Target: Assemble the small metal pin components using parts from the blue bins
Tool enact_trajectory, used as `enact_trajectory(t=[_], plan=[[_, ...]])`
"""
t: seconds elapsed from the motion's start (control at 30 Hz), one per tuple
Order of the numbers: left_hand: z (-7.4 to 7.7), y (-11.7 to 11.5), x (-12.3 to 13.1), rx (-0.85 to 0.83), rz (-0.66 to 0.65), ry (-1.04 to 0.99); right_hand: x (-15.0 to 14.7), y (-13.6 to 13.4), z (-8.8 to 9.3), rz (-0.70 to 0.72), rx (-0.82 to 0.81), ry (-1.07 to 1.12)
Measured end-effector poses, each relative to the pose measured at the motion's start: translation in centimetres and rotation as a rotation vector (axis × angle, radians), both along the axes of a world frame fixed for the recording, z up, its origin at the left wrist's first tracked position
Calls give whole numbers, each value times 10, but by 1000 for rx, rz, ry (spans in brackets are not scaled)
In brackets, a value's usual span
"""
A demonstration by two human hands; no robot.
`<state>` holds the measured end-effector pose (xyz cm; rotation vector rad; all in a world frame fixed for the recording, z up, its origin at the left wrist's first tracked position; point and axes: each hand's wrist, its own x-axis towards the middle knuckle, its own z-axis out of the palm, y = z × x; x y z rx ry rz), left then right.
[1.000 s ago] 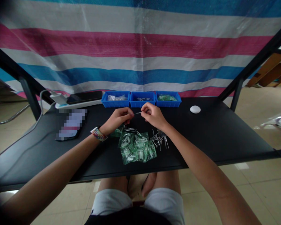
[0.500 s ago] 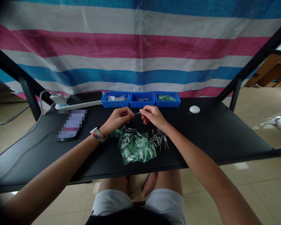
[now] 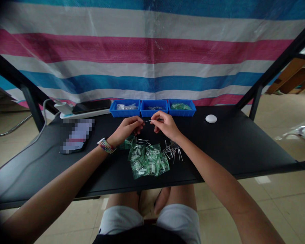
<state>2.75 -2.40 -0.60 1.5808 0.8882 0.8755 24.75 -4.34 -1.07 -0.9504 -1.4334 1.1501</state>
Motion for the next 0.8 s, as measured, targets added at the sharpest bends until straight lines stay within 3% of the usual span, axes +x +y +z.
enact_trajectory(t=[0.5,0.7,0.8], plan=[[2,-1,3,181,58,-51,2,2,-1,54,-240,42],[1,-1,3,182,63,-57,0,-2,-2,53,-189,43],[1,0,3,155,86,-57,1,3,0,-47,-78,53]])
